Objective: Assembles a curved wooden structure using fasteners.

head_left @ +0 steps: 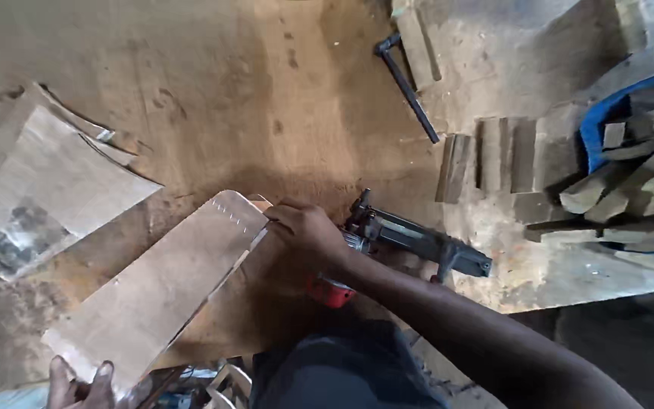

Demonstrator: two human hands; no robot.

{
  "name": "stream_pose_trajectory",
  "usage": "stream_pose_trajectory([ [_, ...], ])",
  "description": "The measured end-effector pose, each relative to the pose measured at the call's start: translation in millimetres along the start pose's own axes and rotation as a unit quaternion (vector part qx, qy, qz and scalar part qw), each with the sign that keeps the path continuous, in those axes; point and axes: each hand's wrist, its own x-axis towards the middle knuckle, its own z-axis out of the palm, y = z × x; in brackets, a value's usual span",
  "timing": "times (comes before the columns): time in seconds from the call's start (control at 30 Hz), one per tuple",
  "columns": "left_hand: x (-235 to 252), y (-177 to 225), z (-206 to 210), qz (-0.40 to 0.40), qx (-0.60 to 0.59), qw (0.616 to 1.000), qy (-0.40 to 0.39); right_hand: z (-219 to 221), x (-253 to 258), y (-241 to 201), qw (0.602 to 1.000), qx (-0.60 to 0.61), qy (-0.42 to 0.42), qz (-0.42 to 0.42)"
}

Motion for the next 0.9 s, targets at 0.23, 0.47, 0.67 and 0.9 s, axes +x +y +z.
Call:
stream_pose_trajectory([
  [0.23, 2, -1, 0, -0.005, -0.004, 1.000, 0.004, 10, 0, -3, 0.998, 0.012, 0.052, 0.027],
  [0.47, 2, -3, -1, -0.004, -0.008, 1.000, 0.002, 9, 0, -2, 0.999, 0.009, 0.052, 0.009],
  [0.67, 2, -10, -3, 0.010, 0.002, 1.000, 0.004, 10, -1, -1, 0.999, -0.001, 0.047, 0.014],
  [0.9, 1, -15, -1, 0.017, -0.022, 0.999, 0.015, 4, 0, -1, 1.000, -0.012, 0.010, 0.027],
])
